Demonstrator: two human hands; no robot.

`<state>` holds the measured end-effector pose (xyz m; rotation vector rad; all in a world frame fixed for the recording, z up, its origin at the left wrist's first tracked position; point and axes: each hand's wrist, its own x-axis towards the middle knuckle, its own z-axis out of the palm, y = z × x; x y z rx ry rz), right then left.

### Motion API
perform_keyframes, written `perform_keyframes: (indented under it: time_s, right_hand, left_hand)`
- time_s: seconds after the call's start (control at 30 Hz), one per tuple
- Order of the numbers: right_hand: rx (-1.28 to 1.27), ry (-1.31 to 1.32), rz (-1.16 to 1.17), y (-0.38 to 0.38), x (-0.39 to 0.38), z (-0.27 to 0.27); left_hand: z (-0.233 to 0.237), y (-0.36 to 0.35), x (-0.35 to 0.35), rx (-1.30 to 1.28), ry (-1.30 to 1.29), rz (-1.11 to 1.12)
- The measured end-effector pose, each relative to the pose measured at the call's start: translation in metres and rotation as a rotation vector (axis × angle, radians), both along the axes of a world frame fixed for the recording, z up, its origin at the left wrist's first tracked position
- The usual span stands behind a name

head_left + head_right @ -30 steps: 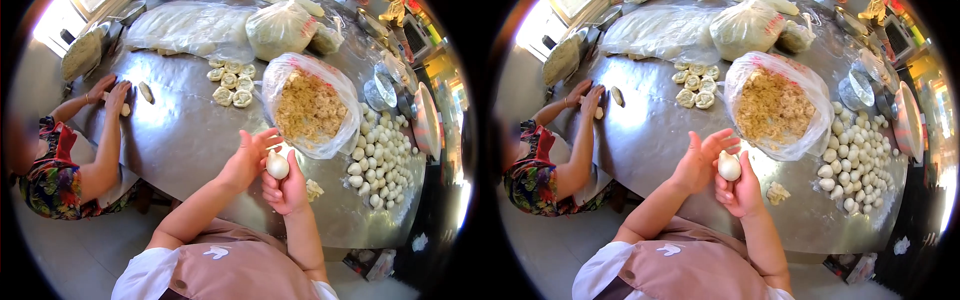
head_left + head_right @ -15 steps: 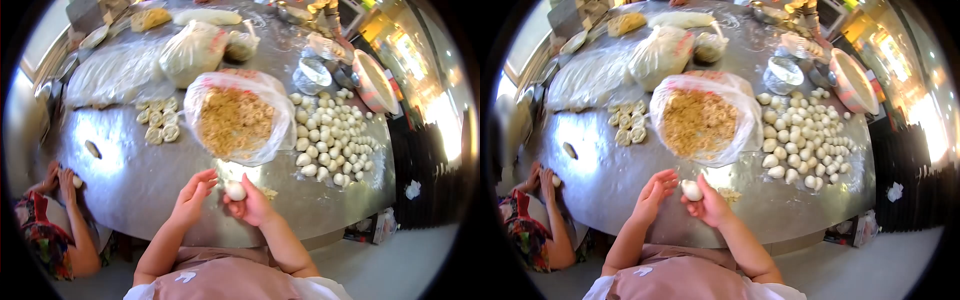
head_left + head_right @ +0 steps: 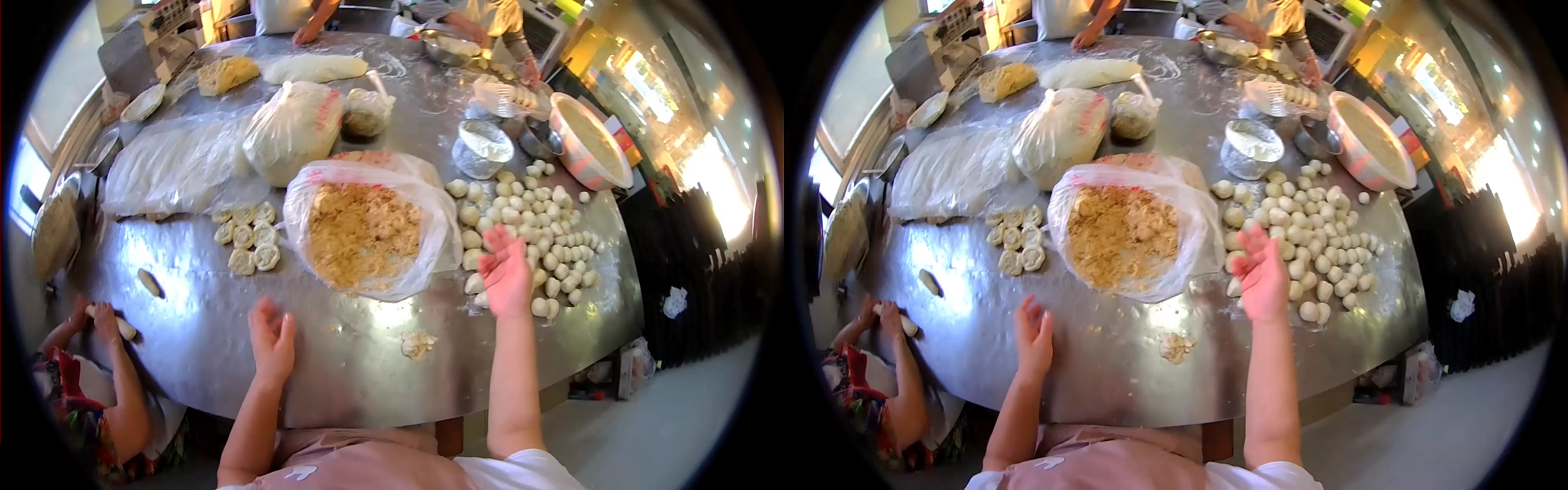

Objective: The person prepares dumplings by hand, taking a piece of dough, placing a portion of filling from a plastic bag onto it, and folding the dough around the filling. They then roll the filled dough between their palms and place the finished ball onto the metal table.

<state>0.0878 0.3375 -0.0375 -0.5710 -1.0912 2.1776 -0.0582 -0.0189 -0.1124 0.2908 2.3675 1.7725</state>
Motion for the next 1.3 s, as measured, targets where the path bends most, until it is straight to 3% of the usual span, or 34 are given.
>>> perform_keyframes:
  time_s: [0.03,0.1,0.17,0.23,0.33,0.6,0.7,0.77,0.9,1.03,1.17,1.3]
  right_hand:
    - [-0.039,-0.087,0.005,-0.025,-0.005,0.001]
    - [0.041,-0.237,-0.012,-0.059,-0.009,-0.015]
    - [0.093,-0.339,0.023,-0.089,-0.015,-0.03]
    - [0.133,-0.425,0.075,-0.108,-0.016,-0.036]
    - [0.433,-0.522,0.208,-0.123,-0.018,-0.037]
    - [1.15,-0.869,0.297,-0.135,-0.066,-0.015]
    - [1.575,-0.8,-0.044,-0.132,-0.096,-0.046]
    - [1.54,-0.906,0.072,-0.134,-0.109,-0.052]
    - [1.453,-0.887,0.267,-0.134,-0.123,-0.064]
    - [1.424,-0.719,0.183,-0.121,-0.119,-0.055]
    - [1.02,-0.698,0.107,-0.118,-0.112,-0.017]
    - [0.868,-0.671,0.256,-0.104,-0.106,-0.024]
  left_hand:
    - [-0.002,-0.002,-0.012,-0.123,0.168,0.103]
    - [-0.014,-0.007,-0.042,-0.239,0.224,0.256]
    - [-0.037,-0.014,-0.072,-0.468,0.444,0.335]
    - [-0.026,-0.006,-0.093,-0.45,0.333,0.407]
    - [-0.016,0.003,-0.113,-0.564,0.234,0.395]
    - [-0.013,-0.003,-0.113,-0.357,0.272,0.356]
    - [-0.016,-0.012,-0.1,-0.064,0.132,0.346]
    - [-0.01,-0.018,-0.085,0.128,0.072,0.388]
    - [0.012,-0.034,-0.051,0.848,-0.605,0.195]
    - [0.028,-0.035,-0.031,0.998,-0.889,0.182]
    - [0.049,-0.019,-0.019,1.085,-1.018,-0.006]
    - [0.054,0.013,-0.012,1.02,-1.058,-0.121]
